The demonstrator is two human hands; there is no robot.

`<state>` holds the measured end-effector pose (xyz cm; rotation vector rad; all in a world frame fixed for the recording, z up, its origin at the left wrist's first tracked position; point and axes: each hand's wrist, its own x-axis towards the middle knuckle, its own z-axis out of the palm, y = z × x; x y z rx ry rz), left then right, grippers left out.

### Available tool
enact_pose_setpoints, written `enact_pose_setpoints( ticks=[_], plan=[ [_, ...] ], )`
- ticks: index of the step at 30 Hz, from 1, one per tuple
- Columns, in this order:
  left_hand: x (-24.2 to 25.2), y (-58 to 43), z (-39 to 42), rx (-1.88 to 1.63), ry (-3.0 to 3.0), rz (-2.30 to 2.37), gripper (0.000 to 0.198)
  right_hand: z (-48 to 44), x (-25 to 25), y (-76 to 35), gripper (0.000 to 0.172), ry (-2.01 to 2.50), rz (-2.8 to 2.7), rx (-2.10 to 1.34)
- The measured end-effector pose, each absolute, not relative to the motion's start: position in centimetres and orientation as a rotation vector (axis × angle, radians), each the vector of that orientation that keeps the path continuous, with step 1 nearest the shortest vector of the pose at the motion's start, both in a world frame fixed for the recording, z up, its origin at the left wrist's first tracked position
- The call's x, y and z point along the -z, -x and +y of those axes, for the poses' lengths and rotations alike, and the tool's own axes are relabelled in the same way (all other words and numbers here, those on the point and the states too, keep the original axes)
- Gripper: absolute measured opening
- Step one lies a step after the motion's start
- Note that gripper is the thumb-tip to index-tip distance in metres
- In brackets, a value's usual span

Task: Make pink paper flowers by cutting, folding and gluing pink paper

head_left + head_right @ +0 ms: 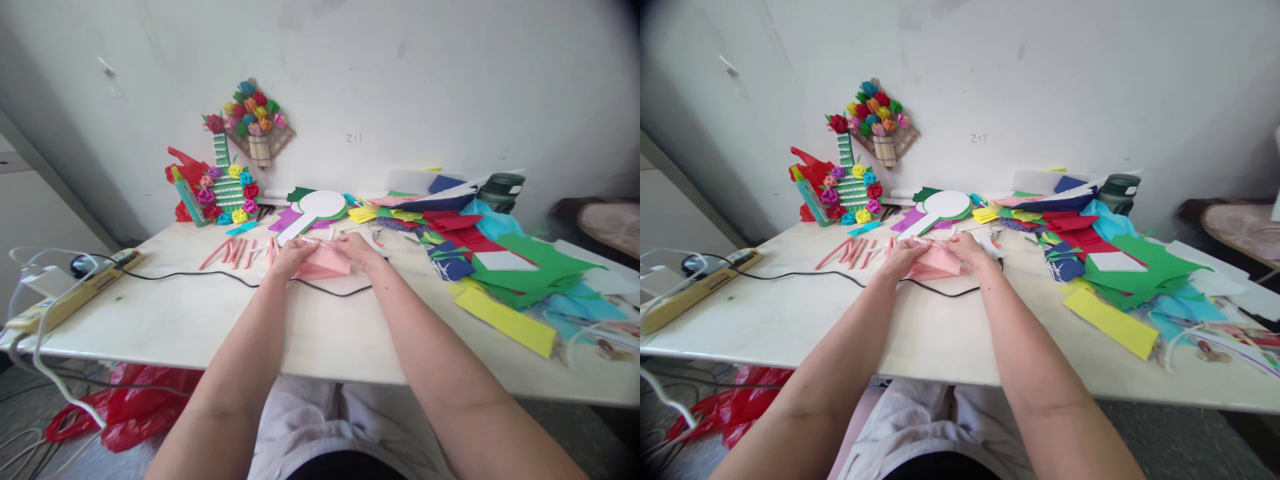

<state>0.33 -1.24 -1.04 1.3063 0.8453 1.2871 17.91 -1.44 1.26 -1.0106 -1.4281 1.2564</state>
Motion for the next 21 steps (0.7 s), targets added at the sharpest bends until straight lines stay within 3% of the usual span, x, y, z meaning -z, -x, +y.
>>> enact_pose_setpoints(
  ticks=[17,21],
  plan=[
    [-0.1,0.2,-2.0,-1.168,-1.275,0.710,0.048,-0.9,-1.3,-17.8,0.025,1.017,-1.686,-0.787],
    [0.0,0.2,-1.9,-1.210,-1.279,0.722,0.042,-0.5,-0.7,-17.7,0.022,0.954,-1.748,-0.740]
  ],
)
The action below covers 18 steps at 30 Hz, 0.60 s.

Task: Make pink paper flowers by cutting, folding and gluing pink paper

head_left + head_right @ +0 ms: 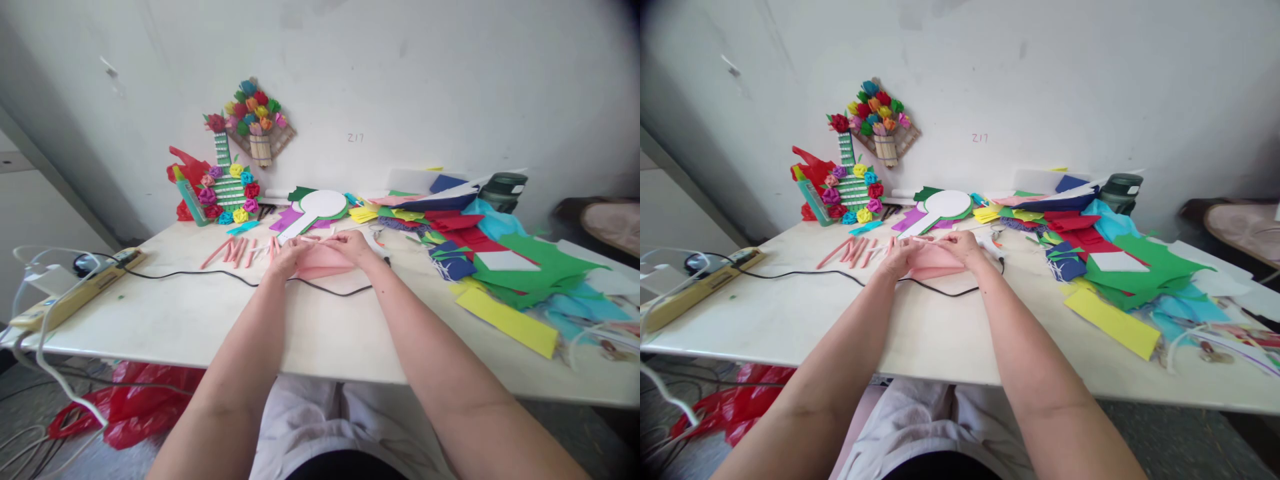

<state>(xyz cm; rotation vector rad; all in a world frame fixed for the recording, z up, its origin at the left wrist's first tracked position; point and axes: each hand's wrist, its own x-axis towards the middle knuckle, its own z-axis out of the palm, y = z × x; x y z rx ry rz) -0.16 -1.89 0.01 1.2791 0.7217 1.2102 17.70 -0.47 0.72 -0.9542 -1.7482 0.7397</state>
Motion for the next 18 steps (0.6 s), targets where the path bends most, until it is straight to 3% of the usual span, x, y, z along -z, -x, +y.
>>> enact_pose_setpoints(
  ticks=[11,18],
  plan=[
    [0.6,-0.1,-1.1,-1.302,-1.192,0.847,0.037,0.2,0.1,-17.4,0.026,0.934,-1.786,-0.529],
    [0.9,0.6,-0.6,-1.329,-1.107,0.760,0.027,0.2,-0.1,-17.5,0.022,0.949,-1.697,-0.642]
  ],
)
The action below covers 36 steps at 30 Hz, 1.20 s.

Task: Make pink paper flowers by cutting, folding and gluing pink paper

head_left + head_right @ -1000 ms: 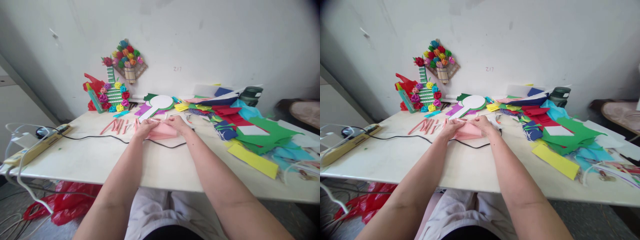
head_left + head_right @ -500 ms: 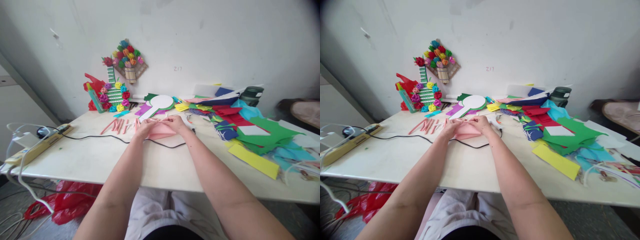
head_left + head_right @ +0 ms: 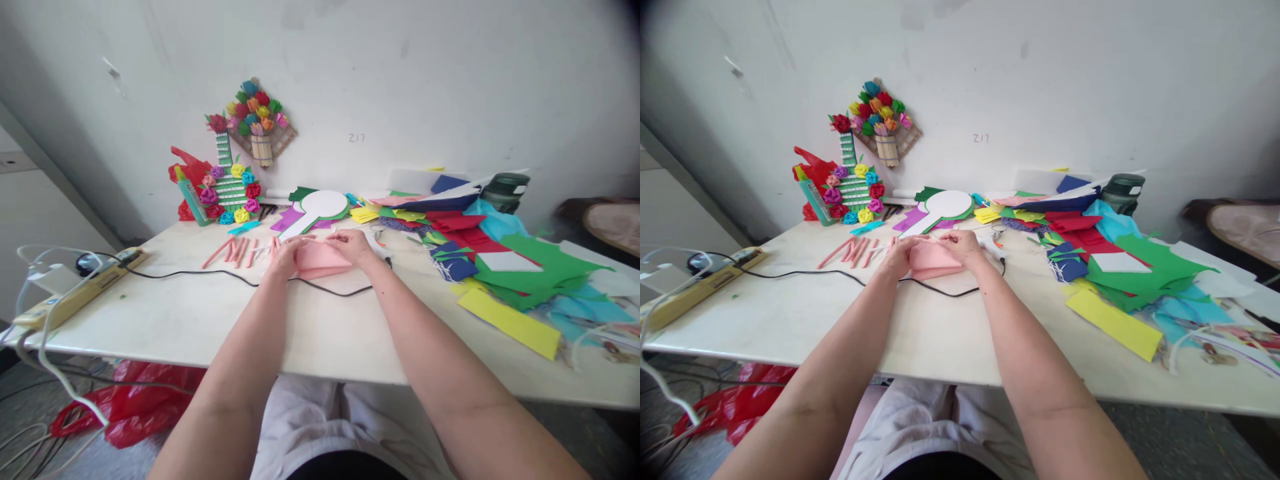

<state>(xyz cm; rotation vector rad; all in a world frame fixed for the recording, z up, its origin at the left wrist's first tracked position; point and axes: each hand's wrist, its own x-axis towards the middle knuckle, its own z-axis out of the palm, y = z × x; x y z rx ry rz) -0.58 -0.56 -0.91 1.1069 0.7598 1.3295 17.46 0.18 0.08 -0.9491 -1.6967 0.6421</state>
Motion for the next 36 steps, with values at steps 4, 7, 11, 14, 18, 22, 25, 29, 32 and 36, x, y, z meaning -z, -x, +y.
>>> enact_pose_setpoints(
  ticks=[4,7,11,14,18,22,25,29,32,36],
  plan=[
    [0.7,0.7,-0.8,-1.274,-1.160,0.735,0.026,0.0,-0.3,-17.6,0.022,0.960,-1.662,-0.773],
    [0.6,0.6,-1.0,-1.258,-1.179,0.714,0.022,0.0,-0.4,-17.8,0.022,0.949,-1.700,-0.797],
    [0.7,0.6,-1.0,-1.249,-1.187,0.687,0.016,-0.3,-0.6,-17.9,0.024,0.920,-1.809,-0.744],
    [0.9,0.8,-0.8,-1.238,-1.199,0.691,0.015,-0.6,-0.8,-17.9,0.026,0.915,-1.880,-0.699],
    [1.0,0.9,-0.7,-1.228,-1.211,0.719,0.016,-0.9,-0.9,-18.0,0.027,0.926,-1.928,-0.685],
    [1.0,0.8,-0.8,-1.233,-1.192,0.739,0.017,-1.0,-0.9,-17.9,0.025,0.919,-1.939,-0.693],
    [0.9,0.6,-0.9,-1.251,-1.150,0.774,0.017,-0.9,-0.9,-17.8,0.023,0.891,-1.936,-0.704],
    [1.0,0.5,-0.8,-1.297,-1.044,0.829,0.016,-0.8,-0.8,-17.8,0.024,0.906,-1.926,-0.697],
    [1.0,0.5,-0.7,-1.351,-0.971,0.832,0.016,-0.7,-0.8,-17.8,0.027,0.923,-1.913,-0.693],
    [1.0,0.4,-0.7,-1.355,-0.965,0.800,0.015,-0.6,-0.8,-17.9,0.029,0.896,-1.893,-0.732]
  ],
)
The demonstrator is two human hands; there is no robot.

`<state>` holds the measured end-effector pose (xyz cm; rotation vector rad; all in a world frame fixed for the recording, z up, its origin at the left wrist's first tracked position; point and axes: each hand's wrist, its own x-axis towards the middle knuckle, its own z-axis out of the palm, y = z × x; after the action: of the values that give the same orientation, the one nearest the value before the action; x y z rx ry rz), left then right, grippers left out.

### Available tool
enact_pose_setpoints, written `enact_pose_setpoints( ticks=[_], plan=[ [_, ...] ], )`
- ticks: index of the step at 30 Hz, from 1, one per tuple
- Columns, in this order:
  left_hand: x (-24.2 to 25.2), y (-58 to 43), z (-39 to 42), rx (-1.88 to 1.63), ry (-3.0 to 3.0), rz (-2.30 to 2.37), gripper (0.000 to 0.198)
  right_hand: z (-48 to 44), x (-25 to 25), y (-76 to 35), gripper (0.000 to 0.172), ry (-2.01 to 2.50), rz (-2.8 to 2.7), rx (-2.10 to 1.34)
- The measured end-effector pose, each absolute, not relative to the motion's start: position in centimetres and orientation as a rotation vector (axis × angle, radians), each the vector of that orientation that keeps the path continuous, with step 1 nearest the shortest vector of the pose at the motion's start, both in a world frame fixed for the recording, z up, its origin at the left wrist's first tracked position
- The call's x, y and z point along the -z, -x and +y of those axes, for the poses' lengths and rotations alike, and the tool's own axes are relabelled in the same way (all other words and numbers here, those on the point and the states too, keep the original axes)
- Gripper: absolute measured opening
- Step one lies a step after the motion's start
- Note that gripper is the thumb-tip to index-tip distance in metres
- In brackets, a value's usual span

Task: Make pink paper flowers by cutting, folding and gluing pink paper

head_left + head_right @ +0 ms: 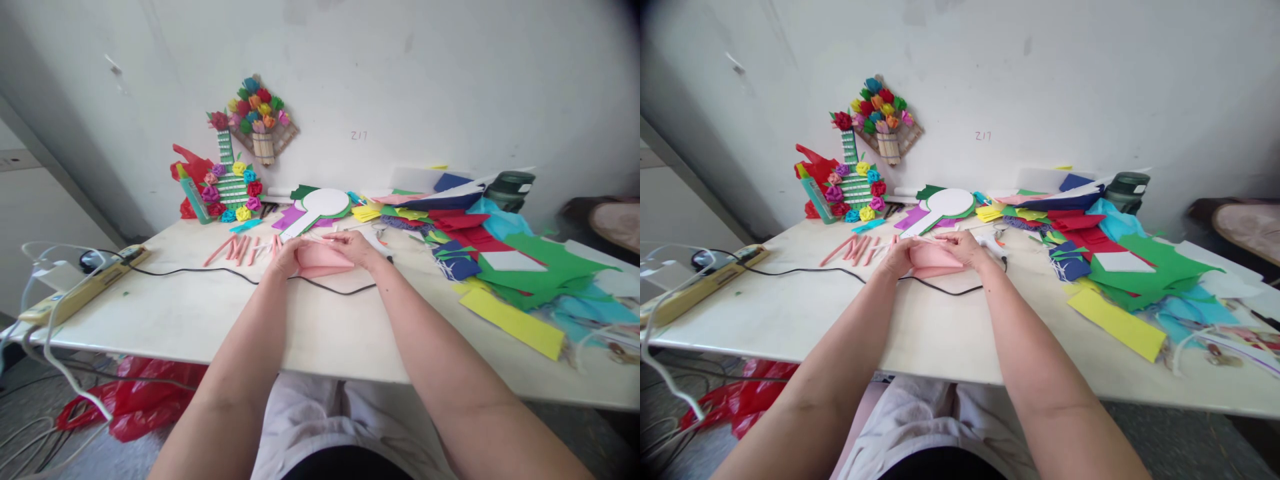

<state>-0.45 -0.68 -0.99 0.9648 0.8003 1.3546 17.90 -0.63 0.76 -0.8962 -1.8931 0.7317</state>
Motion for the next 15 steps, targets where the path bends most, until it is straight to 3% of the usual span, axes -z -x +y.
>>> enact_pose_setpoints(
  ticks=[15],
  plan=[
    [1.59,0.01,-0.18,-1.360,-0.971,0.892,0.032,-1.12,-1.01,-17.55,0.025,0.807,-1.955,-0.719]
  ],
)
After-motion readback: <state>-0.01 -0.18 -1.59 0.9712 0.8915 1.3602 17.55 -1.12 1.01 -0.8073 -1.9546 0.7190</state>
